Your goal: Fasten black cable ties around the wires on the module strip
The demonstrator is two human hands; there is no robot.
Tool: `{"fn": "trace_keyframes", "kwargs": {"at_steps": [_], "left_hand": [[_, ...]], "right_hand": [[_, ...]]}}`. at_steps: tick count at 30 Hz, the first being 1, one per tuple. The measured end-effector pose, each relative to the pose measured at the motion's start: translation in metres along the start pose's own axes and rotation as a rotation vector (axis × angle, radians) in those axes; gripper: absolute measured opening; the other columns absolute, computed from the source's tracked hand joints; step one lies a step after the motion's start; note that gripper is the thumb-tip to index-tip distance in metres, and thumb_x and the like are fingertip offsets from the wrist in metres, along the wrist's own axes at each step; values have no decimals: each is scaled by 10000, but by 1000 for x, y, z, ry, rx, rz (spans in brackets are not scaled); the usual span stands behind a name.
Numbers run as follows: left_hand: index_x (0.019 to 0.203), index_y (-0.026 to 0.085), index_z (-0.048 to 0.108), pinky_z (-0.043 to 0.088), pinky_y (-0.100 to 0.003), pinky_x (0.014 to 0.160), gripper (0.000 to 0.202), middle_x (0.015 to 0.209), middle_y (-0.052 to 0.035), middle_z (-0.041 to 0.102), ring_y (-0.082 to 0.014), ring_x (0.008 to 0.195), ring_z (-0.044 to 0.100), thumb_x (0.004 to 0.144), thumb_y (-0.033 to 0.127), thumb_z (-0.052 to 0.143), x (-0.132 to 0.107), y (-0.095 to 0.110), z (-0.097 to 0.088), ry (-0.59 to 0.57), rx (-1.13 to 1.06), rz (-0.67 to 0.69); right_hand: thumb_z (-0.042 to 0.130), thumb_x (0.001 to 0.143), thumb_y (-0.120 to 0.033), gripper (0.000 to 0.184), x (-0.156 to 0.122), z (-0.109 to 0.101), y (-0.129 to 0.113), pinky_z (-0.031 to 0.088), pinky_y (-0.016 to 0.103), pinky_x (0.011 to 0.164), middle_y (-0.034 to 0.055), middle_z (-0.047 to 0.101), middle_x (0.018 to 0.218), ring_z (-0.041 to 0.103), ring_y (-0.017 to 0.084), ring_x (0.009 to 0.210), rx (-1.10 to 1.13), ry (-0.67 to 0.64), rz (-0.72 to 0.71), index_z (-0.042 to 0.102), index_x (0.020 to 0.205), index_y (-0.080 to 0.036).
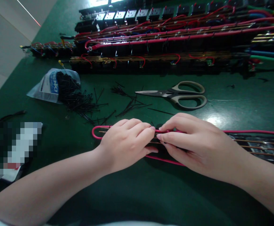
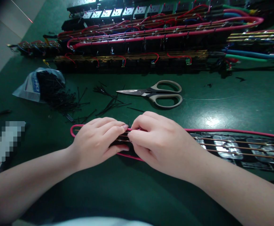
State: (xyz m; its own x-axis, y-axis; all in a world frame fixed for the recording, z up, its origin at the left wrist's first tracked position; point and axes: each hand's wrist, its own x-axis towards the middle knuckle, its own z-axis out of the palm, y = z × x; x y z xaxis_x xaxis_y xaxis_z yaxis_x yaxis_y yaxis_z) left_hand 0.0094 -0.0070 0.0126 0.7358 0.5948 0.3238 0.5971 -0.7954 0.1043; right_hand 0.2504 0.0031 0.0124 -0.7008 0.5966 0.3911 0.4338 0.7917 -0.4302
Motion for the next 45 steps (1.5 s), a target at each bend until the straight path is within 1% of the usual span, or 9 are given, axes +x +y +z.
{"fn": "trace_keyframes", "kwargs": {"at_steps": [3, 7, 12, 15, 18, 26, 31, 38, 45], "left_hand": [[1128, 148, 635, 564, -356, 804, 254, 1128, -57, 803, -236, 1012, 751, 1062, 393, 643, 0, 0, 0, -7, -16, -18], [1285, 140, 598, 567, -360, 861, 349, 1203, -51, 789, -237, 1081, 742, 1063, 407, 636, -1, 1, 1, -30, -22, -33], [1228, 143, 605, 558, -384, 744, 374, 1104, -75, 781, -260, 935, 729, 1053, 472, 627, -1, 1, 1, -39, -3, -70], [1286, 134, 594, 561, -370, 779, 377, 1135, -70, 783, -248, 982, 728, 1064, 438, 618, -2, 1, 1, -30, -15, -44], [1277, 146, 604, 558, -363, 817, 326, 1171, -57, 780, -240, 1024, 726, 1064, 391, 622, -2, 1, 1, -37, -22, -31], [1257, 138, 607, 551, -376, 770, 358, 1118, -70, 779, -253, 962, 726, 1055, 433, 615, -3, 2, 4, -10, -29, -58], [1265, 147, 616, 557, -361, 807, 356, 1170, -97, 766, -254, 1017, 725, 1054, 434, 607, -4, 2, 4, 19, -14, -71], [1280, 155, 634, 562, -362, 782, 347, 1132, -83, 781, -244, 1002, 734, 1079, 424, 544, -3, 0, 3, -33, -3, -49], [1260, 148, 644, 554, -374, 768, 337, 1136, -84, 785, -253, 1000, 741, 1057, 400, 550, -3, 2, 3, -21, 20, -74]], "right_hand": [[516, 1057, -181, 287, 0, 0, 0, 493, 367, 663, 79, 705, 949, 618, 216, 814, 3, -1, 16, 736, 880, -234], [507, 1072, -182, 307, 1, 0, 0, 462, 345, 646, 74, 673, 911, 592, 202, 810, -16, -18, -3, 739, 872, -202], [505, 1074, -170, 311, 1, 0, 1, 444, 341, 653, 72, 670, 903, 578, 201, 808, -23, -18, -6, 743, 876, -194], [533, 1059, -163, 292, 0, 0, 1, 446, 333, 656, 65, 667, 897, 578, 193, 806, 1, -13, 5, 728, 846, -202], [537, 1057, -173, 282, 0, -1, 1, 451, 339, 652, 64, 675, 910, 584, 195, 803, 11, -10, 8, 731, 856, -211], [540, 1062, -201, 261, -1, 0, 0, 448, 337, 644, 63, 717, 919, 607, 196, 797, -18, 6, 34, 730, 885, -220], [568, 1031, -166, 200, 0, 0, 1, 472, 340, 660, 67, 726, 924, 627, 201, 811, 16, 7, 39, 710, 897, -212], [562, 992, -138, 178, 4, -6, -3, 508, 351, 649, 73, 723, 905, 654, 219, 804, 55, -25, 64, 668, 881, -227], [555, 985, -134, 171, 3, -5, -2, 504, 351, 657, 69, 710, 915, 640, 207, 802, 50, -27, 57, 636, 863, -223]]}}
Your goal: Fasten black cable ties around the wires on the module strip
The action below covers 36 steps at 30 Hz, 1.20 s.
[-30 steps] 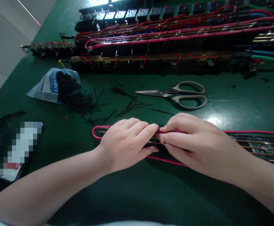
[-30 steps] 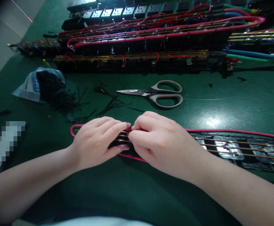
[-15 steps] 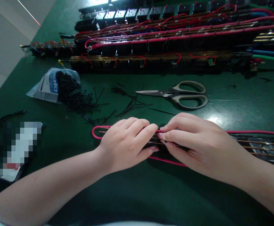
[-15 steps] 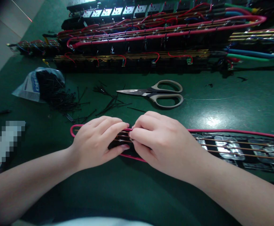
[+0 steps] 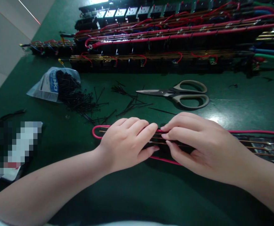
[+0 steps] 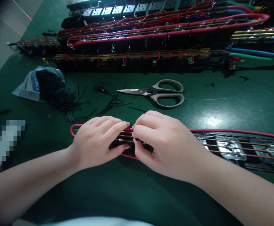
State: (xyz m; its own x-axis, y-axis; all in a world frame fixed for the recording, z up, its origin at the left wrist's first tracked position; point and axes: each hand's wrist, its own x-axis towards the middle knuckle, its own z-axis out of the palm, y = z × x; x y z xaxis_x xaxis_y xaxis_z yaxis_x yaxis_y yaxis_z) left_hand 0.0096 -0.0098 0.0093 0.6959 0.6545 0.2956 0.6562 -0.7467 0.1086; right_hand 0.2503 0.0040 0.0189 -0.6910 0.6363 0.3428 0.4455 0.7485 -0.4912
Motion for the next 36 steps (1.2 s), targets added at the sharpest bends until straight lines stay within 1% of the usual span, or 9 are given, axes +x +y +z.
{"fn": "trace_keyframes", "kwargs": {"at_steps": [4, 10, 13, 15, 18, 21, 26, 30, 36], "left_hand": [[1256, 134, 642, 554, -389, 767, 351, 1142, -87, 793, -264, 997, 750, 1041, 400, 561, -1, 1, 1, 20, 4, -32], [1271, 134, 647, 555, -377, 781, 361, 1147, -94, 798, -260, 1002, 754, 1048, 403, 554, -1, 0, 1, -7, -4, -22], [1279, 139, 649, 556, -375, 779, 372, 1141, -92, 795, -254, 990, 751, 1066, 421, 534, -1, -1, 1, -24, -1, 0], [1274, 145, 654, 556, -377, 770, 371, 1137, -90, 793, -251, 979, 748, 1068, 430, 534, -1, -1, 1, -31, 5, 6], [1260, 140, 658, 556, -382, 759, 377, 1132, -89, 793, -252, 966, 746, 1064, 442, 548, -1, -1, 1, -24, 11, 11], [1239, 125, 660, 552, -387, 749, 377, 1128, -91, 793, -254, 956, 746, 1063, 441, 555, -1, -1, 2, -12, 15, 14], [1208, 129, 667, 544, -388, 749, 363, 1130, -91, 792, -255, 956, 745, 1069, 440, 542, 0, -2, 1, -20, 20, 12], [1198, 134, 671, 540, -389, 745, 359, 1131, -93, 791, -253, 954, 743, 1074, 439, 529, 0, -2, 1, -25, 18, 11], [1172, 148, 671, 535, -378, 745, 335, 1110, -86, 789, -245, 945, 736, 1074, 437, 532, 1, -2, 1, -29, 7, 10]], "right_hand": [[544, 989, -136, 162, -2, 2, 2, 493, 343, 661, 65, 697, 927, 637, 201, 814, 6, 20, -12, 615, 867, -215], [544, 976, -126, 178, 1, -2, 0, 497, 338, 644, 70, 705, 903, 646, 205, 792, 17, -4, 3, 604, 842, -226], [560, 980, -122, 187, 2, -3, 0, 523, 337, 648, 74, 716, 915, 655, 205, 796, 21, -22, -8, 626, 839, -226], [567, 991, -139, 185, 1, -2, 0, 537, 356, 655, 77, 727, 935, 665, 219, 811, 26, -9, -9, 651, 860, -238], [569, 1009, -167, 188, -1, 1, 2, 543, 387, 661, 76, 736, 965, 674, 239, 835, 27, -3, 0, 688, 902, -266], [573, 1022, -176, 185, -2, 2, 2, 539, 391, 666, 75, 734, 980, 665, 234, 836, 16, -6, -12, 704, 929, -268], [570, 1010, -136, 167, 0, 1, 1, 565, 411, 743, 69, 728, 962, 669, 230, 849, 0, 9, -41, 651, 907, -241], [549, 996, -130, 175, 1, 1, 0, 578, 418, 736, 60, 727, 944, 676, 242, 833, 30, 16, -14, 603, 906, -271], [544, 990, -138, 183, 0, 0, 1, 579, 419, 710, 59, 737, 943, 683, 251, 819, 53, 2, 2, 607, 904, -286]]}}
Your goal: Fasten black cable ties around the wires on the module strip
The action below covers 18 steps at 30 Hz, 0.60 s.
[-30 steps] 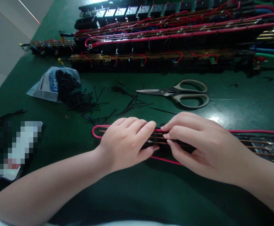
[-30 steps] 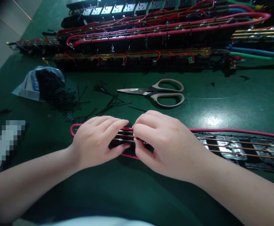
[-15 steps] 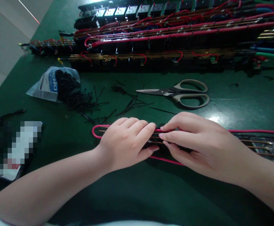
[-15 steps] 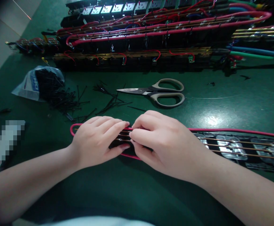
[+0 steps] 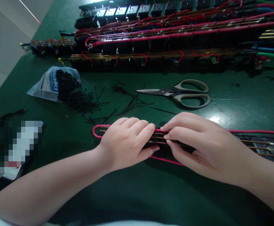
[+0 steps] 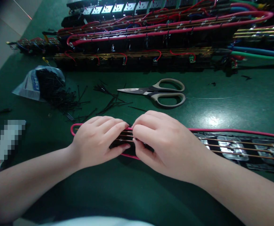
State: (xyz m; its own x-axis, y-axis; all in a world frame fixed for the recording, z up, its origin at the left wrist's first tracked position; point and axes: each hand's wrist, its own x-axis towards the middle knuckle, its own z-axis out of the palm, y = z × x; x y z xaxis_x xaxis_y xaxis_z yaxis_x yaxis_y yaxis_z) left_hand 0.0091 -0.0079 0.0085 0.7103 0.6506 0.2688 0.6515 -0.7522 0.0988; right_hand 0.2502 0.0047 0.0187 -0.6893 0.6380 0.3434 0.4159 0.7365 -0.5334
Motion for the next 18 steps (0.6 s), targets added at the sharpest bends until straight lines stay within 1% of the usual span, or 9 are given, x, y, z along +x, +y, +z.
{"fn": "trace_keyframes", "kwargs": {"at_steps": [5, 10, 18], "left_hand": [[1132, 147, 663, 526, -383, 737, 322, 1092, -83, 785, -252, 935, 737, 1071, 435, 533, 0, 1, 0, -2, 11, 0], [1139, 151, 663, 529, -379, 732, 333, 1108, -90, 789, -251, 936, 738, 1075, 449, 528, -1, 1, 0, -7, 13, 2], [1130, 146, 658, 523, -377, 728, 331, 1109, -89, 788, -256, 945, 744, 1076, 446, 530, 0, 0, 0, 5, 16, 12]], "right_hand": [[563, 1016, -143, 161, -2, 0, 2, 553, 384, 704, 72, 726, 984, 664, 225, 856, -7, -6, -32, 665, 938, -241], [558, 1053, -138, 201, -2, 0, 2, 515, 365, 700, 90, 717, 1001, 619, 204, 864, -51, -20, -60, 726, 958, -196], [563, 1055, -145, 214, -1, 0, 1, 513, 363, 697, 99, 722, 989, 630, 212, 868, -69, -10, -52, 760, 977, -181]]}}
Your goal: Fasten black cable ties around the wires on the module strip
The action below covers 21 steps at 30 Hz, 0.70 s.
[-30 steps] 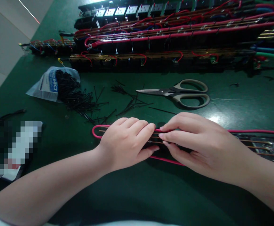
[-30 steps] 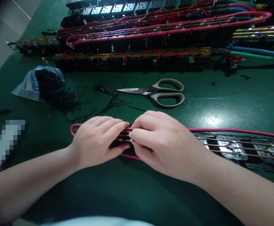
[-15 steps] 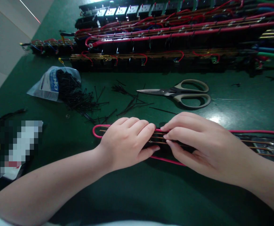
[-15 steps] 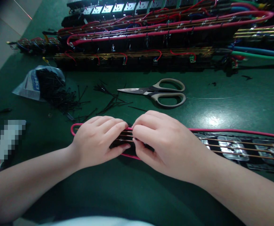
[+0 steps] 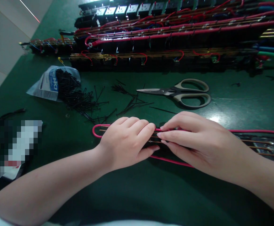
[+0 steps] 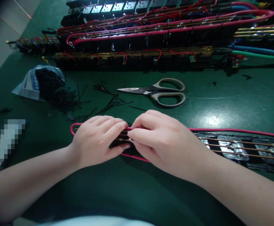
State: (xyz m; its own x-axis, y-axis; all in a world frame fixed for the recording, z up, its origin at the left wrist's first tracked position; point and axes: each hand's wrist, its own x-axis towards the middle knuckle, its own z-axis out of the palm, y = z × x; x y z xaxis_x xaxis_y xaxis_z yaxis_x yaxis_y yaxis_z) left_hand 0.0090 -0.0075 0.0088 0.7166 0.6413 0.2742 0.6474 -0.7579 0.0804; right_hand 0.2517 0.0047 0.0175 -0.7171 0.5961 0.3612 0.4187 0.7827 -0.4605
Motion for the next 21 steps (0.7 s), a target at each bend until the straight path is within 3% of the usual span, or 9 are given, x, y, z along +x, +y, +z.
{"fn": "trace_keyframes", "kwargs": {"at_steps": [12, 21], "left_hand": [[1164, 144, 647, 500, -365, 751, 324, 1112, -71, 777, -237, 934, 730, 1076, 431, 525, 0, 0, 1, 18, 32, 13], [1169, 137, 647, 519, -375, 741, 332, 1095, -71, 777, -238, 921, 728, 1072, 436, 540, 0, 0, 0, 23, 25, 19]], "right_hand": [[594, 1008, -150, 150, 2, -3, -1, 571, 362, 684, 98, 738, 973, 679, 227, 856, 62, -10, 23, 705, 931, -216], [585, 1028, -161, 122, 2, -3, -1, 558, 344, 709, 102, 726, 1006, 651, 203, 888, 70, -10, -4, 702, 995, -171]]}}
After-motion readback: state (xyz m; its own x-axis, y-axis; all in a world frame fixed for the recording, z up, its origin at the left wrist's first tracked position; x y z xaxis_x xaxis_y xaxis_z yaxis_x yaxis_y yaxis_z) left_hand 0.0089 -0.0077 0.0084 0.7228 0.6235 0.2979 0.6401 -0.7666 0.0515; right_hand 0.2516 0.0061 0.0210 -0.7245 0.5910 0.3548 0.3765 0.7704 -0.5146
